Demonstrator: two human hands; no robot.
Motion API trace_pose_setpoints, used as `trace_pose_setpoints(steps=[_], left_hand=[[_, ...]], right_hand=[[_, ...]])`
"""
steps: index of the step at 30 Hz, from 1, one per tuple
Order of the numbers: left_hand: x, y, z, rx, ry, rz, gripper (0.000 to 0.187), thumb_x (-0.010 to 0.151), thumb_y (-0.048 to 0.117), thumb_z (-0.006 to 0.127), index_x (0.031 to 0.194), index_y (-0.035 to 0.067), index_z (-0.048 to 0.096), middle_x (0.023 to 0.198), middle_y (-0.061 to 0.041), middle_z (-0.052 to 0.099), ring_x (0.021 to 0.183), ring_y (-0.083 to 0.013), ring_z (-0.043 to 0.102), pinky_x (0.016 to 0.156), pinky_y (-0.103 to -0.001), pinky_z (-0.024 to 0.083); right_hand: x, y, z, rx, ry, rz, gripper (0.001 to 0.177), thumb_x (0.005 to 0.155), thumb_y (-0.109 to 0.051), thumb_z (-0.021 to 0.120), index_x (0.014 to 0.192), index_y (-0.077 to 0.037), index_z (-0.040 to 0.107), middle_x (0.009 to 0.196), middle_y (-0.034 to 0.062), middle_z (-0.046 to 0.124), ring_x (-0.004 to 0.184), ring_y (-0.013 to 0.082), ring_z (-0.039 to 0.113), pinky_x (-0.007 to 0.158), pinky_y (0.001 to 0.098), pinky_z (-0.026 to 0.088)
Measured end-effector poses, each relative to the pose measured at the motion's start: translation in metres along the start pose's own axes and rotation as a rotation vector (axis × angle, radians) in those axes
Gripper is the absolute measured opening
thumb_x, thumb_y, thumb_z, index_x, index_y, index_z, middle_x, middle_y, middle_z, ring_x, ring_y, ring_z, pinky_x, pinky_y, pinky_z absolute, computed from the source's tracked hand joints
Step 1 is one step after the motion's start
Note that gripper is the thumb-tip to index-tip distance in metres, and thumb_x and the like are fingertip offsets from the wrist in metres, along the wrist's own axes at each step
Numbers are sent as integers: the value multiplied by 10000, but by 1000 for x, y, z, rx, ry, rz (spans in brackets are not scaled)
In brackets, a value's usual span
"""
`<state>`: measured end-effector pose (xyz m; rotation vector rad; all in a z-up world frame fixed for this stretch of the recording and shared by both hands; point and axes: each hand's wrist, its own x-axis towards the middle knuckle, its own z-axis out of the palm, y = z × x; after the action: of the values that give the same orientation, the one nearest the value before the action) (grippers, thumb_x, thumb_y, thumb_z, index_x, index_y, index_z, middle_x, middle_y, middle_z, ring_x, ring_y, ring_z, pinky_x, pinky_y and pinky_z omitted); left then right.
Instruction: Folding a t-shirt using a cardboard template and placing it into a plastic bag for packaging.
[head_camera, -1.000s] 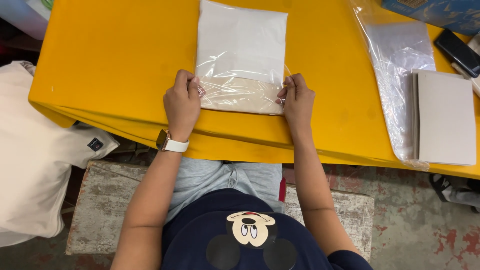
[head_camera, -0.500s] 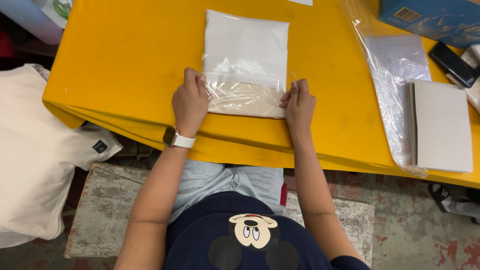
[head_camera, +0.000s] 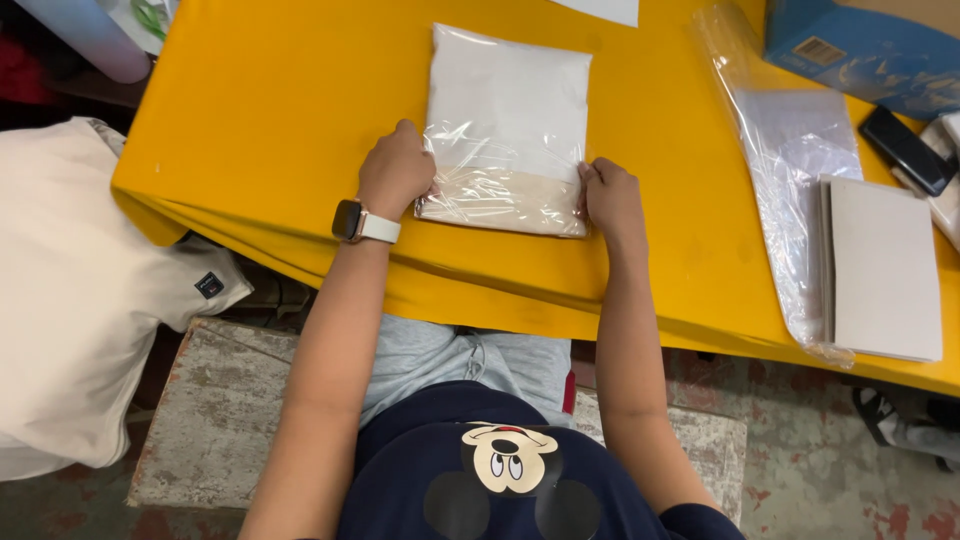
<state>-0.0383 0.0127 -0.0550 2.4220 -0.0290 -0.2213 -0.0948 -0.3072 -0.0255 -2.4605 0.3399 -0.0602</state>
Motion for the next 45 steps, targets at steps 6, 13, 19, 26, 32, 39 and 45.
trace_pose_setpoints(steps=[6, 13, 19, 26, 32, 39, 45], left_hand=[[-22, 61, -36, 389, 227, 38, 365, 923, 53, 642, 1268, 53, 521, 946, -152, 726, 918, -388, 755, 752, -563, 591], [-3, 73, -8, 361, -74, 688, 811, 1042, 582, 439, 1634, 63, 244, 1702, -171, 158, 1566, -386, 145, 1224, -617, 160], [-5, 77, -25, 387, -146, 642, 802, 1034, 623, 413, 1609, 72, 324, 1667, -197, 294, 1532, -403, 256, 1186, -651, 196], [29, 80, -34, 525, -66, 755, 1248, 728, 942, 505, 1610, 78, 323, 1659, -200, 303, 1528, -407, 268, 1187, -634, 222], [28, 72, -25, 466, -78, 784, 1248, 756, 933, 488, 1633, 80, 242, 1696, -197, 203, 1555, -413, 180, 1210, -639, 179], [31, 72, -24, 440, -138, 743, 1249, 754, 929, 510, 1637, 94, 219, 1702, -183, 181, 1568, -392, 147, 1220, -637, 156], [32, 72, -23, 433, -207, 693, 1271, 731, 953, 507, 1644, 122, 206, 1709, -164, 177, 1573, -374, 152, 1225, -643, 140]], right_hand=[[-6, -22, -14, 91, -61, 64, 304, 1053, -224, 548, 829, -76, 690, 516, 79, 612, 450, 202, 672, 420, 302, 513], [-42, -59, -34, -65, 58, 47, 327, 1067, -267, 480, 827, -60, 560, 668, 160, 639, 646, 341, 659, 628, 460, 523], [-53, -45, -40, -327, 263, -1152, 221, 955, -361, 629, 853, -166, 652, 777, 57, 599, 695, 307, 602, 604, 410, 461], [70, -67, -4, -150, 49, -879, 511, 1060, -225, 471, 1537, -46, 434, 1532, 293, 456, 1368, 539, 439, 1044, 638, 424], [61, -80, 18, -557, -141, -605, 633, 1057, -311, 379, 1671, -266, 233, 1736, 112, 147, 1591, 371, 103, 1239, 600, 203], [71, -65, 31, -634, -159, -590, 656, 1044, -336, 330, 1679, -284, 171, 1735, 118, 130, 1596, 365, 81, 1252, 589, 178], [73, -66, 28, -649, -251, -550, 656, 1056, -386, 245, 1688, -314, 84, 1753, 81, 52, 1606, 336, 31, 1267, 573, 135]])
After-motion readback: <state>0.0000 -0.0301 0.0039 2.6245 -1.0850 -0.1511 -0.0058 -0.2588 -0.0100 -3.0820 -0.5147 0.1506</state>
